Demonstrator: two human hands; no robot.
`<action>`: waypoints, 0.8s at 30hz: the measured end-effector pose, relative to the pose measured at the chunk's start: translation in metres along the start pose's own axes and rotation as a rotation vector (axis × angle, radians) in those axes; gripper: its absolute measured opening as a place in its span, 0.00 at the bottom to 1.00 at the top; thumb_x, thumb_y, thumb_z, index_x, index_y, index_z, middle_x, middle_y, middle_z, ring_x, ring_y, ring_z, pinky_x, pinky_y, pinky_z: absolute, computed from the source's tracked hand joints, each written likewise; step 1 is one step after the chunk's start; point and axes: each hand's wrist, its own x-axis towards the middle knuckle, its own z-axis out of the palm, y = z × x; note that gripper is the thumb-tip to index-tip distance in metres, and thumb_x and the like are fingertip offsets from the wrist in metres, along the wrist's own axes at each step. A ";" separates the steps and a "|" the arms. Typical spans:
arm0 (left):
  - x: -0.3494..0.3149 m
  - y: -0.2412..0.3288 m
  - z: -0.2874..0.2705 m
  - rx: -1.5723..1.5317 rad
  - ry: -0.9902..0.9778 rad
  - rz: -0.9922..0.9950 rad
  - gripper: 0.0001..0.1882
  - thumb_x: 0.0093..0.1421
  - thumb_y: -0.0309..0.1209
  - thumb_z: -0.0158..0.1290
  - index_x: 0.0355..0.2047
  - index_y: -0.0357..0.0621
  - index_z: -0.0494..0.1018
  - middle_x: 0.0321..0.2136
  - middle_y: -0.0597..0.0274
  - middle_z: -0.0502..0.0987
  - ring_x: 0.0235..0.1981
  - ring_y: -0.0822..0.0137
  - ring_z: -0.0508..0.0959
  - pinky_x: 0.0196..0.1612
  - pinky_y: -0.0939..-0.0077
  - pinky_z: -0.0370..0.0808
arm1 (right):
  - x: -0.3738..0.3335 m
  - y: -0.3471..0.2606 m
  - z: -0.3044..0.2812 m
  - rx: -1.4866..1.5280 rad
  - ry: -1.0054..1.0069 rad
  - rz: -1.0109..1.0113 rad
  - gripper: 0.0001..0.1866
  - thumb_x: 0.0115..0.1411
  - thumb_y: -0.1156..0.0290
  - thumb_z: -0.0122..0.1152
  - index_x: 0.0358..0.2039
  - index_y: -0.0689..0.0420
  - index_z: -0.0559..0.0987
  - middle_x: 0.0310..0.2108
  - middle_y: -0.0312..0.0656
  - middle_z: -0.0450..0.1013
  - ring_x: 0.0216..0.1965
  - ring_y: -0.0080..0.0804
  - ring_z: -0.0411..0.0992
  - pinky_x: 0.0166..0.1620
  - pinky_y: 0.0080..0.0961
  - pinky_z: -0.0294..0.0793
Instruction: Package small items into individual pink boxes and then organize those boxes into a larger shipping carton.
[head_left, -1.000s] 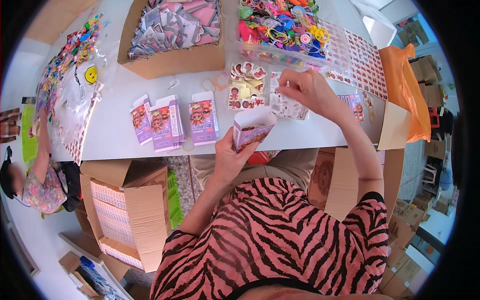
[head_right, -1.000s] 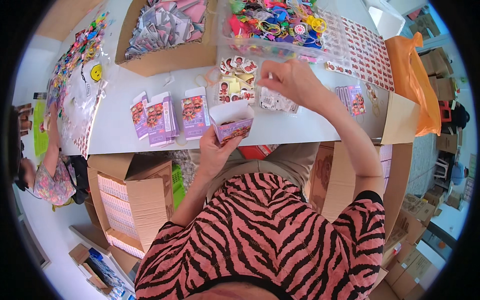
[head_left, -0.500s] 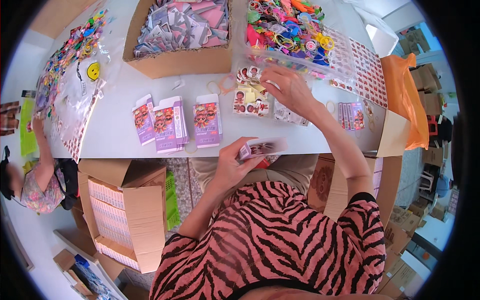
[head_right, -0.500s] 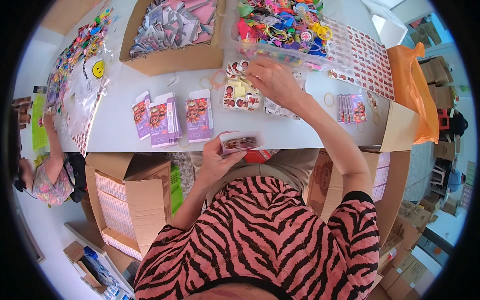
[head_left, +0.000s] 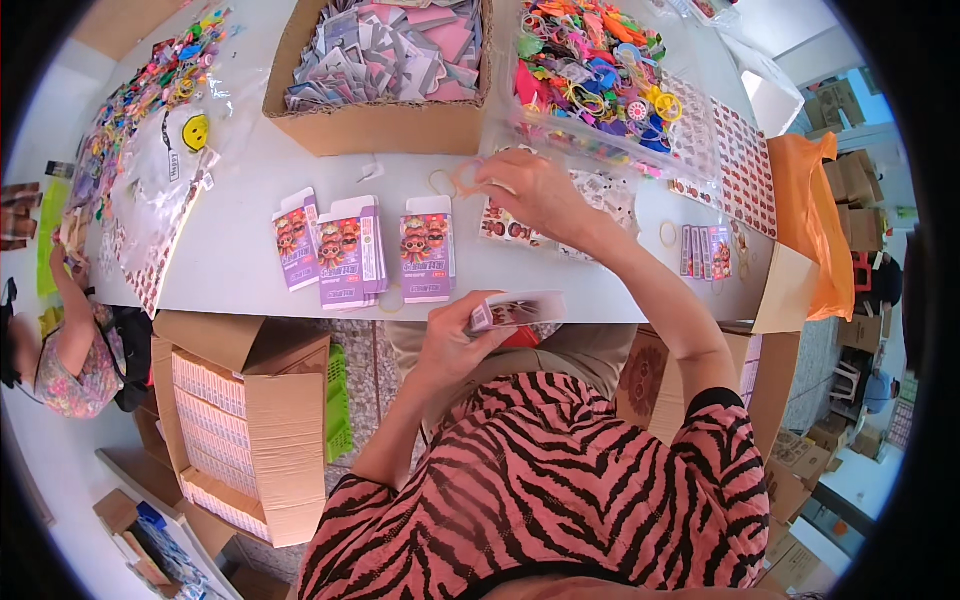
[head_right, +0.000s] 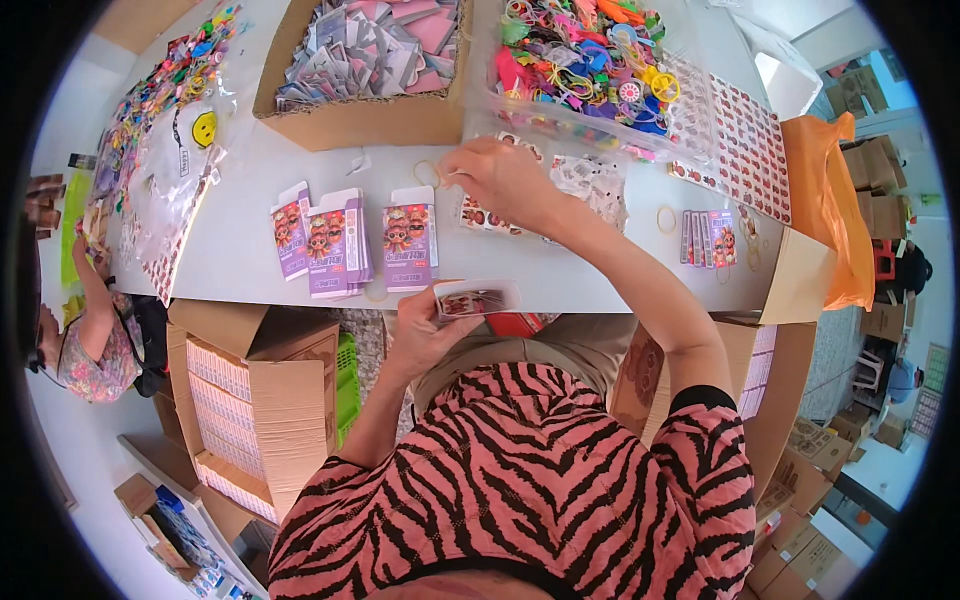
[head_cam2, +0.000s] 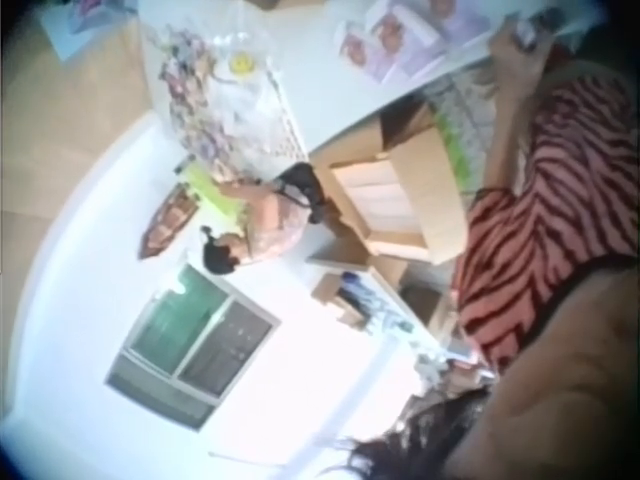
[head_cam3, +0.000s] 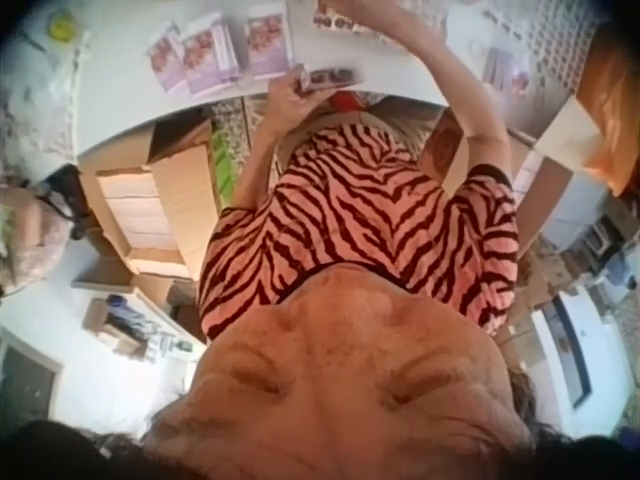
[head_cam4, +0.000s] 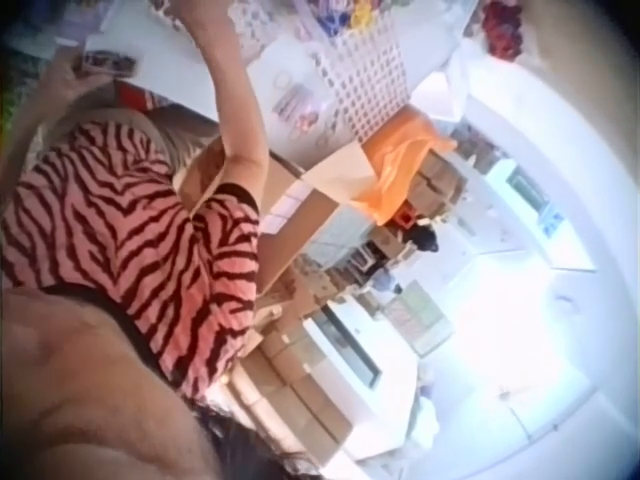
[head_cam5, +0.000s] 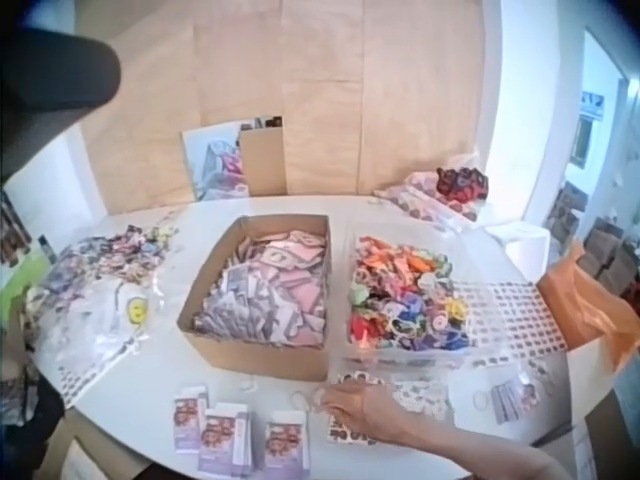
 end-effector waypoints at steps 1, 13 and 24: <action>0.000 0.002 -0.001 0.009 -0.044 -0.014 0.17 0.52 0.24 0.60 0.43 0.34 0.72 0.35 0.62 0.78 0.35 0.76 0.75 0.42 0.79 0.73 | 0.005 -0.003 0.005 -0.008 0.005 -0.046 0.05 0.51 0.74 0.58 0.30 0.58 0.76 0.31 0.44 0.74 0.36 0.43 0.73 0.38 0.35 0.73; -0.002 0.000 -0.010 0.029 0.122 -0.003 0.18 0.49 0.25 0.61 0.42 0.36 0.73 0.30 0.60 0.79 0.31 0.75 0.76 0.38 0.79 0.73 | 0.052 -0.027 0.009 -0.039 0.071 -0.175 0.04 0.50 0.73 0.58 0.29 0.57 0.76 0.27 0.41 0.72 0.32 0.40 0.71 0.35 0.33 0.73; 0.003 -0.001 -0.011 -0.154 0.130 -0.022 0.17 0.51 0.22 0.58 0.43 0.34 0.72 0.36 0.61 0.78 0.36 0.75 0.76 0.41 0.80 0.72 | 0.055 0.101 -0.101 -0.135 0.248 0.275 0.11 0.51 0.76 0.58 0.37 0.57 0.78 0.33 0.41 0.77 0.31 0.30 0.75 0.35 0.26 0.74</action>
